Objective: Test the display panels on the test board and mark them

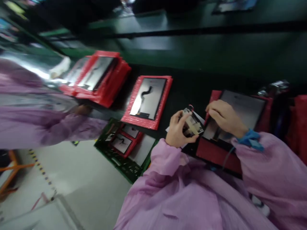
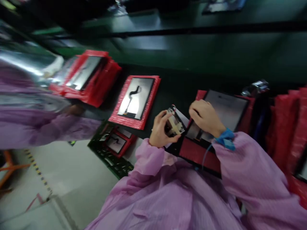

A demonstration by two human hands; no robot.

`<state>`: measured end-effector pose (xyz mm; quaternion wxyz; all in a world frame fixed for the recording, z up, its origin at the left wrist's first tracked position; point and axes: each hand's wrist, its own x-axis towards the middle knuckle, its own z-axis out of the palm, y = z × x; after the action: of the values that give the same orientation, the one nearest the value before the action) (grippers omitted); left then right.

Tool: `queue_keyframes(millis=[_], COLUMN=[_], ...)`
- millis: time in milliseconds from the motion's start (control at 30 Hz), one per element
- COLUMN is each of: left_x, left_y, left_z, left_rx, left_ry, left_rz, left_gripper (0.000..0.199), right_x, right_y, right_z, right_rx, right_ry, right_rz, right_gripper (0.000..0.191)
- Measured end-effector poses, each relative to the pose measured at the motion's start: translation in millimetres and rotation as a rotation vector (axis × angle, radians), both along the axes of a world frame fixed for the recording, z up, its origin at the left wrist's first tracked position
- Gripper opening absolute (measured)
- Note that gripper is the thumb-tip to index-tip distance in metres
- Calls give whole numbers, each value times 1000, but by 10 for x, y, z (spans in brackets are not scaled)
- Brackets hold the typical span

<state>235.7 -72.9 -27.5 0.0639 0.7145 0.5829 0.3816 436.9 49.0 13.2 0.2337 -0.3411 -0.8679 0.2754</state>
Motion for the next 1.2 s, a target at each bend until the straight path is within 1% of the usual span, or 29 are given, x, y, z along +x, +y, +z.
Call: queue_keyframes(millis=[167, 267, 367, 467, 533, 733, 900, 1067, 1200], left_x=[-32, -15, 20, 40, 43, 42, 48, 52, 58], left_y=[51, 62, 60, 66, 73, 75, 59, 52, 57], left_z=[20, 38, 54, 61, 64, 80, 82, 84, 90], left_rx=[46, 51, 28, 16, 11, 3, 0, 7, 15], left_ry=[54, 101, 135, 151, 155, 188, 211, 230, 230], left_rz=[-81, -124, -142, -158, -165, -164, -152, -152, -155], left_gripper=[79, 75, 71, 69, 69, 67, 66, 64, 67], right_x=[80, 143, 189, 208, 214, 221, 188, 161, 148], right_y=[-37, -95, -131, -128, -122, -153, -189, -192, -198], right_z=[0, 14, 22, 19, 22, 96, 143, 106, 73], right_rx=[-50, -72, -71, -94, -117, -159, -147, -129, -105], right_ry=[-91, -90, -63, -55, -50, -77, -105, -128, -127], right_rz=[-23, 1, 63, 89, 105, 138, 140, 153, 157], right_gripper=[35, 38, 28, 17, 17, 31, 26, 29, 27])
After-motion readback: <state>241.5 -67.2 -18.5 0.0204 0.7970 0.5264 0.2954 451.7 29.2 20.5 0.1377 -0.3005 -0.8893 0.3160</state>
